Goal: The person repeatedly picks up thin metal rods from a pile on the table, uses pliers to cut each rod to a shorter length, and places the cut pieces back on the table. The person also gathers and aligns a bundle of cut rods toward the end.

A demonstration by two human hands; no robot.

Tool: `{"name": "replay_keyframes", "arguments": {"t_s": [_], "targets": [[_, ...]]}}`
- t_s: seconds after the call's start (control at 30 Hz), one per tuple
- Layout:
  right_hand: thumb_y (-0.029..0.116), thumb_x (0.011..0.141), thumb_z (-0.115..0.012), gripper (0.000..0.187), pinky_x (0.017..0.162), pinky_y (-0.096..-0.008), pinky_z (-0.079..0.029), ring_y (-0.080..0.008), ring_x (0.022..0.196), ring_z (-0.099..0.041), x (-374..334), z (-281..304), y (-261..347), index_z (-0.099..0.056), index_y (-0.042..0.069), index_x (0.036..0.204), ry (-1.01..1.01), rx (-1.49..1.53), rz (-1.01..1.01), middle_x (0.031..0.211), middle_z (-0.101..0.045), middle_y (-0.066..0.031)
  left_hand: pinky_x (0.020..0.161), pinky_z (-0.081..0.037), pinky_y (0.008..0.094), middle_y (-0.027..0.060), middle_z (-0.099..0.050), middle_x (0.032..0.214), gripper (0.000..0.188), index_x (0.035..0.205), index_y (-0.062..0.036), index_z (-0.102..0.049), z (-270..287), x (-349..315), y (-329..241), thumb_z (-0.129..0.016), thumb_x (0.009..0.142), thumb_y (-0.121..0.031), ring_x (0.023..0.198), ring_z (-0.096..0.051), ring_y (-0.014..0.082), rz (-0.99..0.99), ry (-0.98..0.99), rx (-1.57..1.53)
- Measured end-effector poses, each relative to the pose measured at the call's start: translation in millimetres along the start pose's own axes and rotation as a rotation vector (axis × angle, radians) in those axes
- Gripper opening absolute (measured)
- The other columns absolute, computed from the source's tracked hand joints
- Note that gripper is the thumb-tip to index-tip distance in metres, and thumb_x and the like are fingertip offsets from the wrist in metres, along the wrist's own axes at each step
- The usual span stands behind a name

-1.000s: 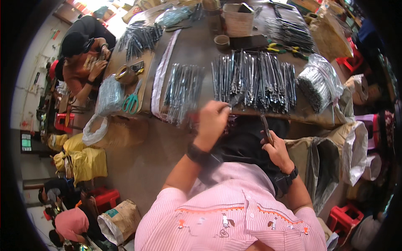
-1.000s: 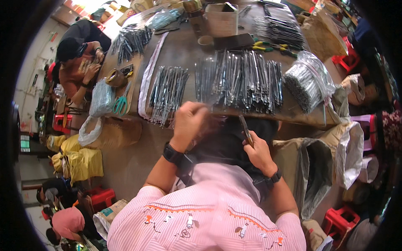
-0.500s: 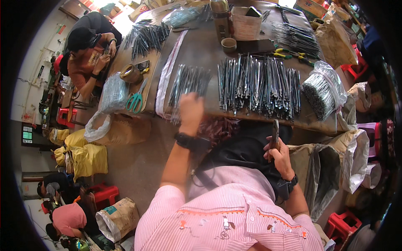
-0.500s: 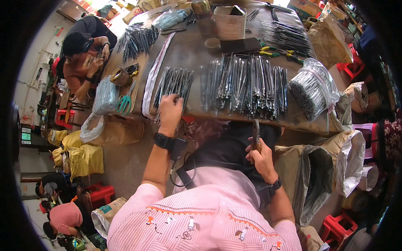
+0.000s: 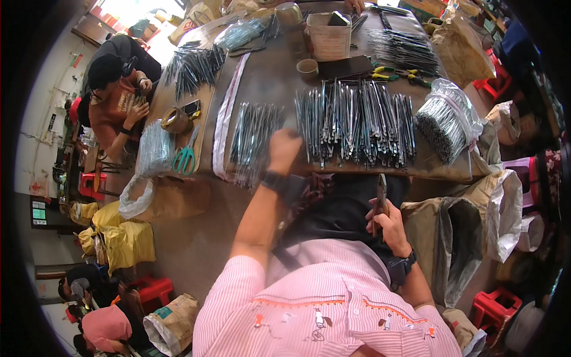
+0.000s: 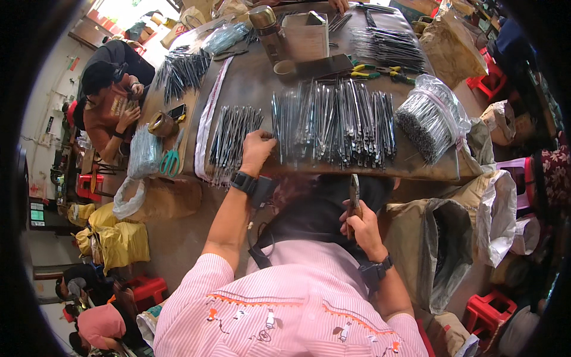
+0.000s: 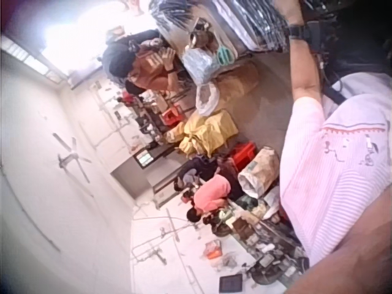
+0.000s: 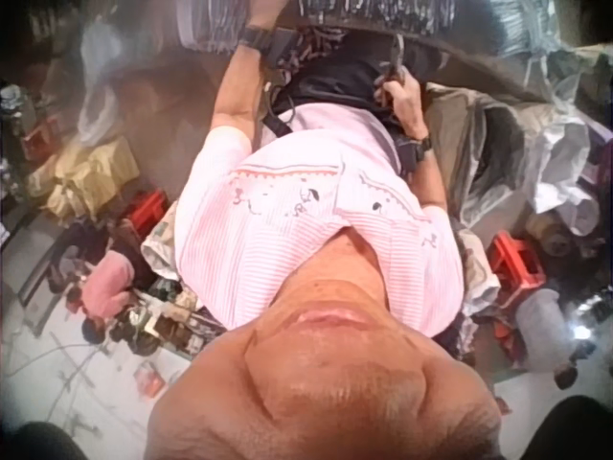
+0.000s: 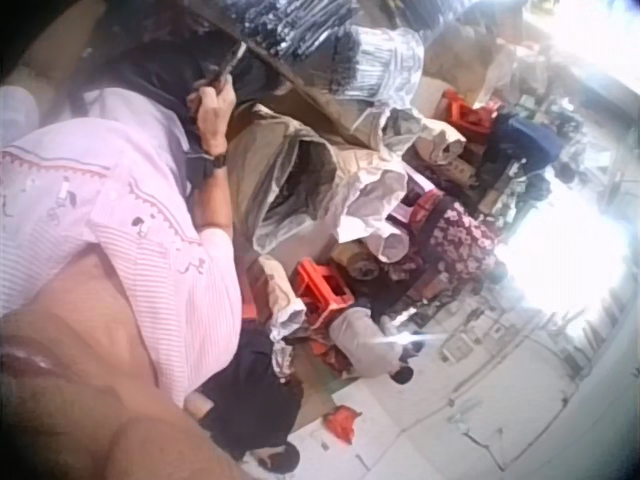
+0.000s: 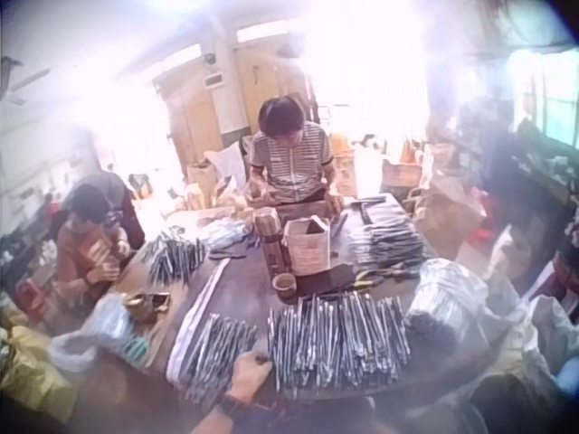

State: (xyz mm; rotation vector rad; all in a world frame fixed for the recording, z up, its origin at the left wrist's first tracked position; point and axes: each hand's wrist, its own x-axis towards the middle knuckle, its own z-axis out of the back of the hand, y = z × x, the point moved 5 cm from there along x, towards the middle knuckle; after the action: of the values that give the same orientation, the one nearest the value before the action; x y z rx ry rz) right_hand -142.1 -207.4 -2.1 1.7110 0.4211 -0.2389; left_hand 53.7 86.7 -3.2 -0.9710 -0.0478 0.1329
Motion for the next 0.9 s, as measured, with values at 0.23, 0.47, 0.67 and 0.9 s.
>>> {"name": "replay_keyframes", "arguments": {"t_s": [0.23, 0.47, 0.67, 0.9], "targets": [[0.004, 0.077, -0.048, 0.030, 0.056, -0.0273, -0.051, -0.0152, 0.061, -0.060, -5.4, 11.5, 7.6, -0.054, -0.001, 0.106, 0.003, 0.063, -0.065, 0.080, -0.061, -0.0093, 0.064, -0.055, 0.0291, 0.0073, -0.065, 0.085, 0.012, 0.098, -0.0017, -0.059, -2.6, -27.2, 12.6, -0.064, 0.087, 0.000, 0.073, -0.065, 0.0183, 0.411, 0.308, -0.924], [0.015, 0.080, -0.054, 0.025, 0.059, -0.0268, -0.046, -0.0135, 0.065, -0.053, 2.0, 26.0, 8.5, -0.052, 0.004, 0.102, 0.014, 0.423, 0.036, 0.082, -0.055, -0.0062, 0.071, -0.051, 0.0242, 0.0070, -0.067, 0.094, 0.026, 0.110, -0.0019, -0.060, 4.1, -65.2, -10.7, -0.064, 0.084, -0.001, 0.083, -0.064, 0.0163, 0.498, 0.339, -1.107], [0.014, 0.078, -0.050, 0.030, 0.067, -0.0358, -0.050, -0.0224, 0.077, -0.058, 17.6, 93.9, 28.5, -0.053, 0.004, 0.106, -0.175, 0.903, 0.331, 0.091, -0.059, -0.0123, 0.061, -0.053, 0.0211, 0.0069, -0.068, 0.092, 0.022, 0.104, -0.0045, -0.059, 13.4, -94.6, -27.8, -0.065, 0.084, 0.002, 0.076, -0.068, 0.0175, 0.521, 0.393, -1.149], [0.006, 0.085, -0.059, 0.006, 0.065, -0.0404, -0.053, -0.0234, 0.068, -0.062, 35.1, 165.0, 29.6, -0.060, 0.001, 0.089, -0.641, 0.624, 0.313, 0.076, -0.064, -0.0115, 0.059, -0.054, 0.0195, 0.0066, -0.067, 0.088, 0.021, 0.104, -0.0059, -0.059, 17.7, -116.7, -25.6, -0.065, 0.086, 0.002, 0.078, -0.068, 0.0162, 0.524, 0.394, -1.160]]}}
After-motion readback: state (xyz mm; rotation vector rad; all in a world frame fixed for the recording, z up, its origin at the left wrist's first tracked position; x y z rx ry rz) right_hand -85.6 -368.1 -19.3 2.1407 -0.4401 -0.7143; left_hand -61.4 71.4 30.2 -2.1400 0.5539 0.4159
